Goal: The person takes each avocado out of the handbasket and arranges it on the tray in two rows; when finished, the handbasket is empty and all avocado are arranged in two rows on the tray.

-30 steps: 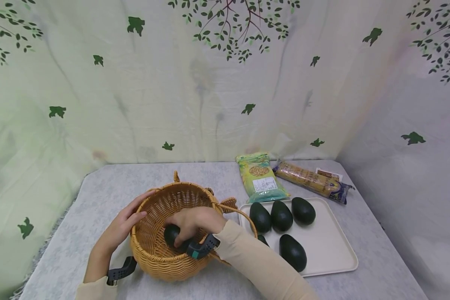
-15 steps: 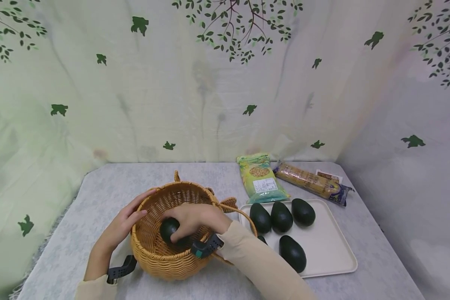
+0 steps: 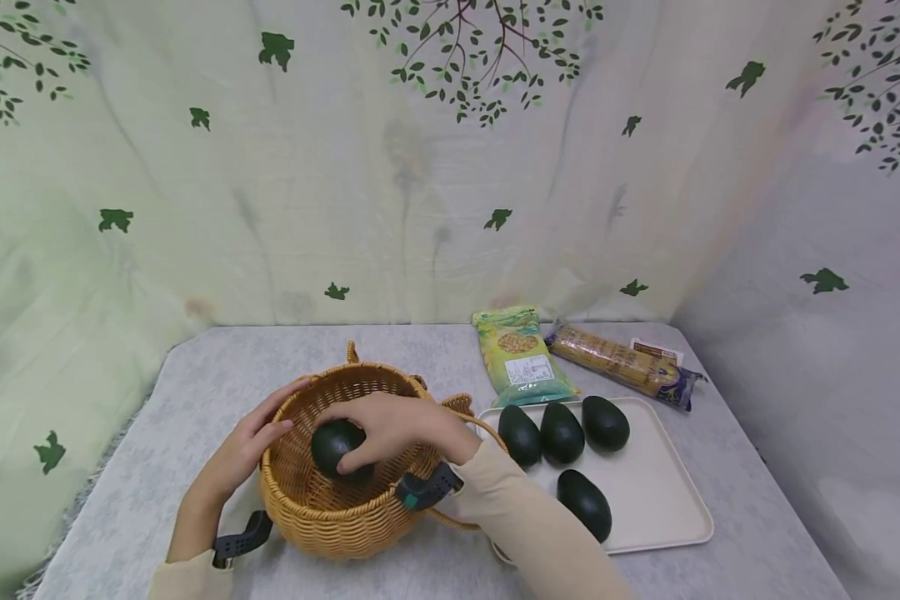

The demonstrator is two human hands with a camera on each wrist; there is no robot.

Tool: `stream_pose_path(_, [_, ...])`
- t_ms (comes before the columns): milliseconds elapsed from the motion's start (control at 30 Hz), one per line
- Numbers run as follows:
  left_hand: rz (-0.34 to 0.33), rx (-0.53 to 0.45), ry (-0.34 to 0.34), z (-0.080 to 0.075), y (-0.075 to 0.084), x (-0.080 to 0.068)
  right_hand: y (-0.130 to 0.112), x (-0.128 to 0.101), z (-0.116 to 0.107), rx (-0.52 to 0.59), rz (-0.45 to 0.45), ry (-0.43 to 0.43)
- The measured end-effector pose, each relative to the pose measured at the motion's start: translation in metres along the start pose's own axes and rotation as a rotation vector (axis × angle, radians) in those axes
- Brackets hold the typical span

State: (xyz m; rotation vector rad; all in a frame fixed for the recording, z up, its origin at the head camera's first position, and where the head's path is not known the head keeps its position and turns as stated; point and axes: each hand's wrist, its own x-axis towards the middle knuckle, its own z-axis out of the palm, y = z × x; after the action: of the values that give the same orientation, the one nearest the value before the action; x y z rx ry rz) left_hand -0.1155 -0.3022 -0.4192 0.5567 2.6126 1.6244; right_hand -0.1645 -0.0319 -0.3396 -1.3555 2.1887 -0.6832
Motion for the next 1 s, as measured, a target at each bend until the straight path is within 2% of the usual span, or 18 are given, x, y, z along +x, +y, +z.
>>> stream_pose_path(400, [0.002, -0.019, -0.002, 0.0, -0.001, -0.001, -0.003, -0.024, -0.012, 0.082, -0.041, 0.113])
stream_pose_path(667, [0.009, -0.015, 0.0, 0.0, -0.001, -0.001, -0.01, -0.049, -0.019, 0.124, -0.034, 0.17])
stream_pose_path(1000, [0.009, -0.025, 0.003, 0.001, 0.0, -0.001, 0.0, -0.077, -0.021, 0.179, -0.009, 0.213])
